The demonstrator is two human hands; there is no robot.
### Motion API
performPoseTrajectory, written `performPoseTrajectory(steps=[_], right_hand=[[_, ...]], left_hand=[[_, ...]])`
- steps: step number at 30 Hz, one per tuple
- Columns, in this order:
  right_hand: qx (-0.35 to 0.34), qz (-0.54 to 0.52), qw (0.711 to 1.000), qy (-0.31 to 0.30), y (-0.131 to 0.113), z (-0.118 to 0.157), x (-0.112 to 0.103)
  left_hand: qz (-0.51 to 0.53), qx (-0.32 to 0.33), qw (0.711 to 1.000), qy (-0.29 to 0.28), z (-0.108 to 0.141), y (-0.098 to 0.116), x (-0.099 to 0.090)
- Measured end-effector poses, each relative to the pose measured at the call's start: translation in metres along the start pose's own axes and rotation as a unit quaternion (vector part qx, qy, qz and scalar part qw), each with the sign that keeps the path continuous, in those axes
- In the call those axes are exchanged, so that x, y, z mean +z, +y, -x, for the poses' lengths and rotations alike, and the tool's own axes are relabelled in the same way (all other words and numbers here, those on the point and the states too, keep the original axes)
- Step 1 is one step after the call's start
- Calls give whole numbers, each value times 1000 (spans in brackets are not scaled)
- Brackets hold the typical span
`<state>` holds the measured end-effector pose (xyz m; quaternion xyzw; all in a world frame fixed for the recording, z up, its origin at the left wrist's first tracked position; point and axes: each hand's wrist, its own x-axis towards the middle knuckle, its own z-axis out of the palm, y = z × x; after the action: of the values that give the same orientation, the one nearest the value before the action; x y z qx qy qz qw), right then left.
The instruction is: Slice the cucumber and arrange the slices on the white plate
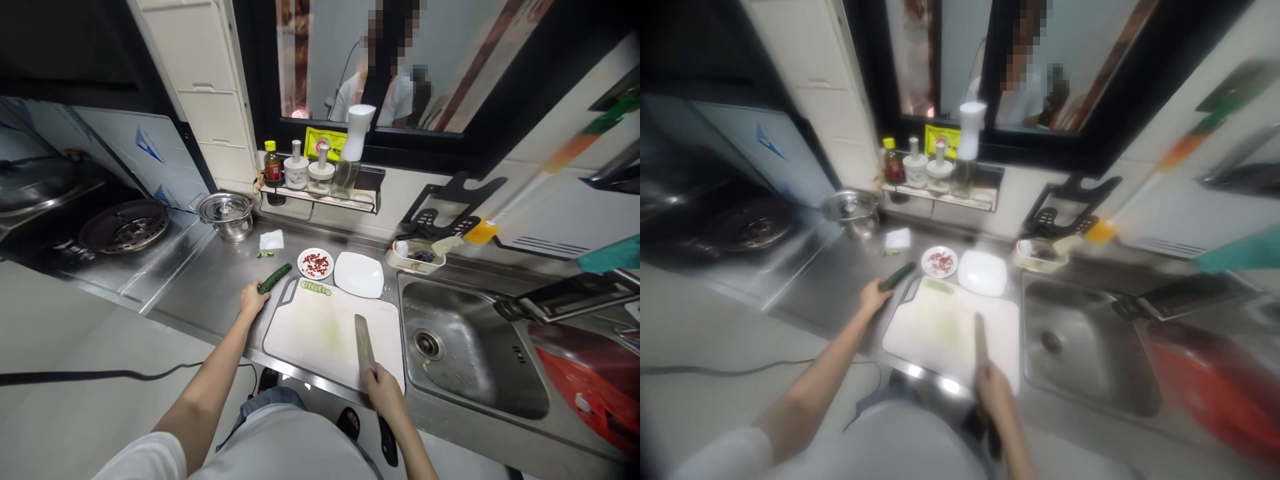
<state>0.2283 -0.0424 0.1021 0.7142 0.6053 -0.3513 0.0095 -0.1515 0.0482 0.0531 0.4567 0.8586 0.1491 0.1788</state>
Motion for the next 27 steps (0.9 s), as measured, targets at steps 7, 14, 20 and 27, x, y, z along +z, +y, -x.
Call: performPoseTrajectory(steps=[7, 14, 20, 27], right_hand=[[10, 5, 1000, -2, -2, -1, -2], [15, 9, 1000, 1, -8, 1, -4], [14, 16, 1000, 15, -7, 1, -4], [18, 5, 999, 27, 3, 6, -6]], left_hand=[[-13, -1, 1000, -15, 3, -5, -4], [-18, 19, 1000, 0, 6, -14, -3], [-54, -10, 998, 5, 11, -12, -1], [-73, 34, 991, 110, 27, 18, 3]])
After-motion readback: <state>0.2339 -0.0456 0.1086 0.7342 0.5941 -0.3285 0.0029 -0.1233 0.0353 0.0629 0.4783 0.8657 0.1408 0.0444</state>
